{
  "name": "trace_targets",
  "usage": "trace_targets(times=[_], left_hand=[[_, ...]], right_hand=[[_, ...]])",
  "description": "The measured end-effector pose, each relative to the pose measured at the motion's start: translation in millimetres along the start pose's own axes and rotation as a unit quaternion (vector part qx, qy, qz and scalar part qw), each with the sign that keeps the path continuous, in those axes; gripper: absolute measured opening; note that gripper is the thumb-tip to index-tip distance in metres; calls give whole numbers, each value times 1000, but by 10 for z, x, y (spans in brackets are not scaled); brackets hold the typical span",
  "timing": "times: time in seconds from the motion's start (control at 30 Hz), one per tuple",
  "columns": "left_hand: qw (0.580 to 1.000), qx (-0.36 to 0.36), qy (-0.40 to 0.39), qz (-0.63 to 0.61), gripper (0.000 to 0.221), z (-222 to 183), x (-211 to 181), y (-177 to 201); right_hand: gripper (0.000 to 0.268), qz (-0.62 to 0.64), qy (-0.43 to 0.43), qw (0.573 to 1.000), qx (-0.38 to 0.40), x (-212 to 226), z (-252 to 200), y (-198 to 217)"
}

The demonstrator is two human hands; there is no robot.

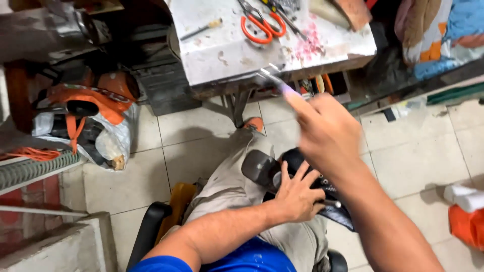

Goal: Repairing a black sneaker by manipulating the sole and upper using various hand tools

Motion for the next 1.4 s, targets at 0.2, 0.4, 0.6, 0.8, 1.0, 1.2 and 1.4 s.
trace_targets(times=[0.2, 0.4, 0.6, 0.8, 1.0, 1.2, 1.4], left_hand=[[1000, -7, -4, 6, 44, 49, 22, 122], [998, 65, 25, -6, 52, 104, 51, 82], [1000, 24, 8, -8, 55, 25, 129, 13], [999, -4, -29, -33, 18, -10, 75, 58], [997, 77, 1, -29, 21, 13, 39, 120], [998, 56, -11, -23, 20, 3, 70, 62], [1000, 17, -19, -6, 23, -22, 88, 49]], right_hand=[[34, -69, 59, 994, -66, 474, 1041, -895], [40, -64, 85, 989, -99, 635, 823, -377], [36, -95, -98, 915, 379, 72, -833, 59], [41, -120, -198, 825, 516, -357, -2283, -157], [27, -55, -181, 958, 217, -418, -1610, 744], [18, 21, -122, 990, -68, -953, -214, 195], [16, 52, -87, 980, -169, -1375, 392, -899]])
Point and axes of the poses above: each hand's wrist, its own z-axis towards the middle knuckle, its own y-axis out of the back of the hand, x = y × z, the point moved 4 cm from there along z, towards the middle knuckle, and after that the axes turned 3 degrees about -x, right-handed, at the moved point
